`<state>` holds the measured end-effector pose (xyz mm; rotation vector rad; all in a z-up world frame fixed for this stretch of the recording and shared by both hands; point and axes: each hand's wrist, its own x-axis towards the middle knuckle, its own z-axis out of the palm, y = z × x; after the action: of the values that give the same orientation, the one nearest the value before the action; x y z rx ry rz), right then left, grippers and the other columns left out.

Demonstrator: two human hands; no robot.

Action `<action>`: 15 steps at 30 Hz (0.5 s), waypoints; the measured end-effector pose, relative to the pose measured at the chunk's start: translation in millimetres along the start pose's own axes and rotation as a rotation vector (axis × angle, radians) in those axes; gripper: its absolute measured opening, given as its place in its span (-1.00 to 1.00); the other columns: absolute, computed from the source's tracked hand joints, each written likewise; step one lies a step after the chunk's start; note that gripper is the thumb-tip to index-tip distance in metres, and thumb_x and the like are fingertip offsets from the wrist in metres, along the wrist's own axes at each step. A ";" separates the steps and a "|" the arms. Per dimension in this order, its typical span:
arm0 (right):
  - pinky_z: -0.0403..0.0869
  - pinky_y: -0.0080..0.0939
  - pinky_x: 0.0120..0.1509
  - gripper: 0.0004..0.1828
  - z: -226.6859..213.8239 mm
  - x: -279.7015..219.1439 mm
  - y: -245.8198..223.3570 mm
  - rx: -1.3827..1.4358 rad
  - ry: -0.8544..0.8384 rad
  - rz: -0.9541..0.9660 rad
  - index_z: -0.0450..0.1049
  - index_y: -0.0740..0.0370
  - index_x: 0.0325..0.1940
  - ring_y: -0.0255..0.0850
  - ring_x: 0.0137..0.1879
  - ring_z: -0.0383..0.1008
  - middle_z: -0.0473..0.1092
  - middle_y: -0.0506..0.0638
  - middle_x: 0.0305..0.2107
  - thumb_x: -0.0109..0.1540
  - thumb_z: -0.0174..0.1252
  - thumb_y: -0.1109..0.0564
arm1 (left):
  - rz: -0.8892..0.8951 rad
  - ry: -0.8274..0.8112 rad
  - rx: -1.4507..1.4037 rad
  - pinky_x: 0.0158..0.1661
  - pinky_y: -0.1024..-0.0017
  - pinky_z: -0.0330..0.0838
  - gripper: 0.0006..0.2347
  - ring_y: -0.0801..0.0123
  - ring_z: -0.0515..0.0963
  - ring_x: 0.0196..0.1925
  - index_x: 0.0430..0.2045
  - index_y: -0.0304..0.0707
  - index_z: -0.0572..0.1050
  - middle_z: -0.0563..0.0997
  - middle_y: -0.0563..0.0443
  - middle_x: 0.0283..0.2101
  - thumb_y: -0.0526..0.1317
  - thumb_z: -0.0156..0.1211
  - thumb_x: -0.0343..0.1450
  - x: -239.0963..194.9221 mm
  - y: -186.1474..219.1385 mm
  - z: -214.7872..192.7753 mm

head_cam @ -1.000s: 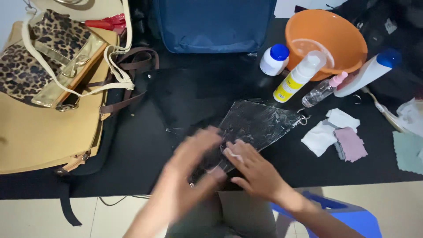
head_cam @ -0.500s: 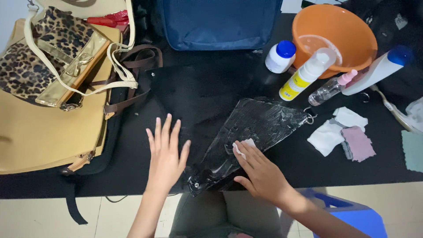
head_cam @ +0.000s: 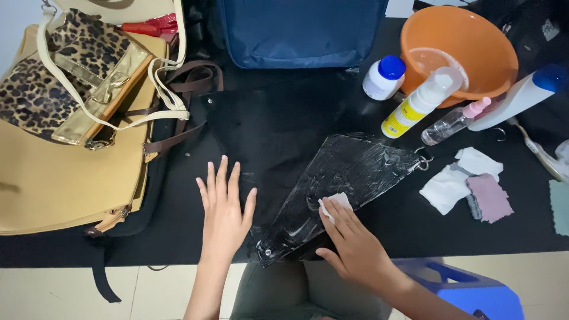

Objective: The person is applying a liquid from a bottle and using a white cloth to polish or clean a black leather sheet on a workbench.

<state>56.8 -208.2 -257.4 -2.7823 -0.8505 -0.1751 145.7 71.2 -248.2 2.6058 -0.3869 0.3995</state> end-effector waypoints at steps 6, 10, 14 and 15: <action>0.05 0.14 0.63 -0.19 -4.9 6.4 2.6 -0.030 0.048 -0.020 0.08 0.43 0.50 0.15 0.60 0.01 0.08 0.30 0.46 0.40 -0.08 -0.26 | -0.015 0.002 -0.016 0.40 -0.30 -0.19 -0.51 -0.25 -0.02 0.55 0.35 -0.36 0.21 0.12 -0.30 0.49 -0.05 -0.08 0.55 0.4 2.0 -2.7; -0.03 0.12 0.64 -0.11 5.3 5.0 19.1 -0.130 0.046 0.067 0.00 0.34 0.57 0.22 0.61 -0.06 0.05 0.24 0.48 0.38 -0.13 -0.35 | -0.018 0.003 -0.020 0.40 -0.30 -0.18 -0.51 -0.25 -0.02 0.55 0.35 -0.37 0.21 0.12 -0.29 0.49 -0.06 -0.06 0.55 0.5 1.5 -2.0; 0.05 0.08 0.64 -0.20 -1.5 26.9 53.8 -0.341 0.030 0.189 0.26 0.38 0.41 0.16 0.47 0.24 0.28 0.34 0.30 0.33 -0.04 -0.31 | -0.024 0.002 -0.037 0.30 -0.47 -0.12 -0.50 -0.47 0.09 0.46 0.32 -0.42 0.26 0.21 -0.48 0.40 -0.15 0.11 0.50 2.4 4.8 -5.9; 0.02 0.11 0.65 -0.19 -3.2 30.9 61.6 -0.270 0.061 0.290 0.19 0.44 0.45 0.21 0.50 0.19 0.23 0.39 0.34 0.37 -0.09 -0.28 | -0.034 -0.010 -0.031 0.31 -0.44 -0.13 -0.51 -0.43 0.07 0.48 0.33 -0.39 0.26 0.20 -0.44 0.42 -0.13 0.08 0.51 2.1 4.9 -6.1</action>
<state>116.9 -242.1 -259.9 -3.0913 -0.4265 -0.3447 144.7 69.6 -240.3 2.5811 -0.3483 0.3662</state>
